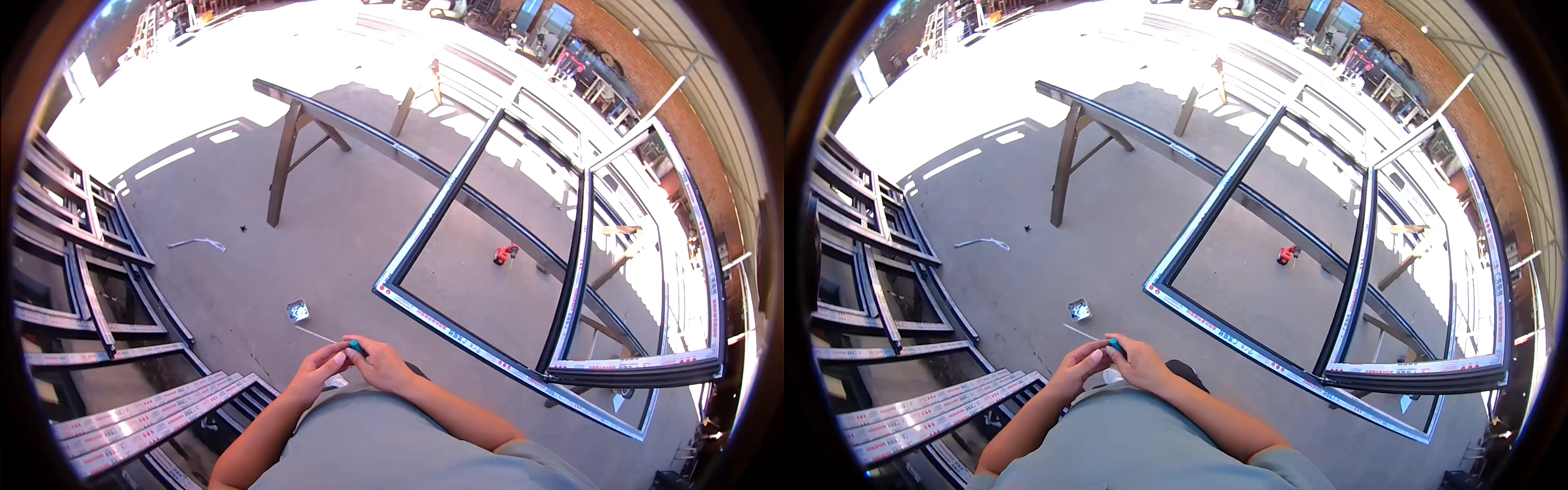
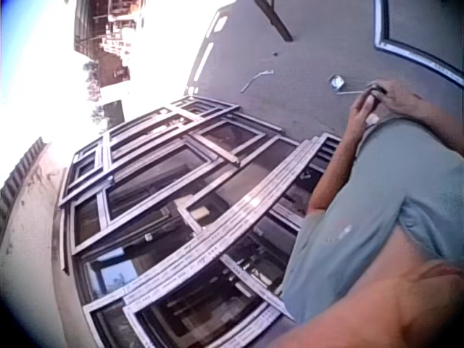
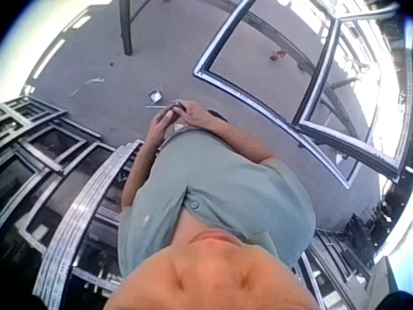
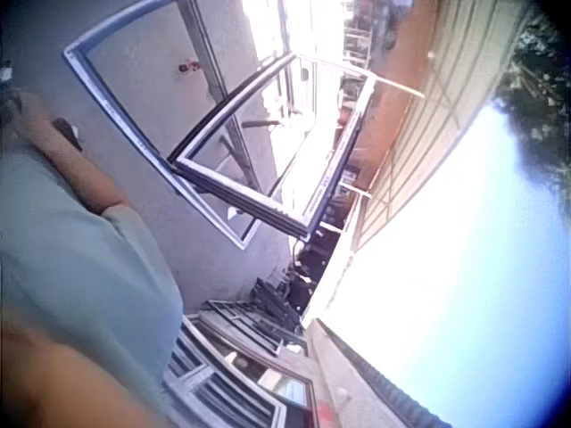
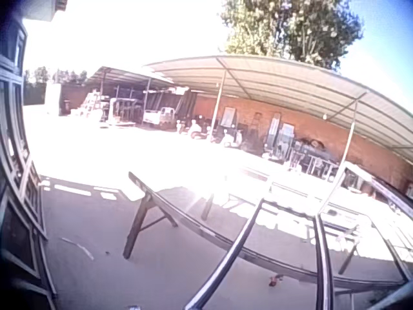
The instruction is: The person assembles a large metal window frame by inserting a tool into the corner joints to secure them, moving around the large frame on the ground to reach different sections, and picking up screws and a drill from a bucket.
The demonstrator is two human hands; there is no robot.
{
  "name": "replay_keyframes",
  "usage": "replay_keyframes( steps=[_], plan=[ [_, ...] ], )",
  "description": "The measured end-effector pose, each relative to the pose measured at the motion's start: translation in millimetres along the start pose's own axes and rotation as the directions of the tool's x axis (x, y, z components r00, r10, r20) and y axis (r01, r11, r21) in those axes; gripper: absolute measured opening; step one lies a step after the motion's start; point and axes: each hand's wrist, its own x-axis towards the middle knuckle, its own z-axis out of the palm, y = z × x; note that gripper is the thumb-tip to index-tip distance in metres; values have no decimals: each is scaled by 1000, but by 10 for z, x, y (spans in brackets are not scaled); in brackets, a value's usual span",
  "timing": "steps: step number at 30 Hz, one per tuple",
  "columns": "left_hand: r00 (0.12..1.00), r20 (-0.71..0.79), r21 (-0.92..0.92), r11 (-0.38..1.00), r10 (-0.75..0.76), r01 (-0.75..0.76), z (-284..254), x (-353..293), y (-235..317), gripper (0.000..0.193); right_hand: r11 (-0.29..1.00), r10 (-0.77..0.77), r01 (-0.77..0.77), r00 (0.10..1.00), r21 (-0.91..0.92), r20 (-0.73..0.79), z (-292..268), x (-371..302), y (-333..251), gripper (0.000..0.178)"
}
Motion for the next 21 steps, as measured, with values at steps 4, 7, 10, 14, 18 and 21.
replay_keyframes(
  steps=[4, 7, 10, 14, 18, 21],
  plan=[
    [989, -149, 25, 1000, 12, -8, -405, 22, 468, 48, 998, 19, -16, 999, -67, 38, 135, 714, -120, 30],
    [959, -282, 225, 973, 23, 43, -991, 256, 542, 45, 992, 85, -83, 996, -95, 11, 20, 1272, -164, 26],
    [917, -378, 484, 872, 126, 80, -1977, 458, 402, 42, 997, 15, -26, 990, -77, -138, 141, 1944, 342, 21],
    [811, -576, 669, 629, 103, 396, -3540, 152, 174, 45, 996, 80, -82, 996, -41, -37, 315, 3014, 655, 19],
    [553, -821, 342, 649, -146, 680, -4849, -306, -100, 46, 992, 127, -123, 985, -36, 116, 399, 4108, 377, 18],
    [494, -826, 236, 629, -272, 741, -4971, -63, 240, 46, 995, 31, -18, 991, -98, 133, 413, 4940, 77, 15]
  ],
)
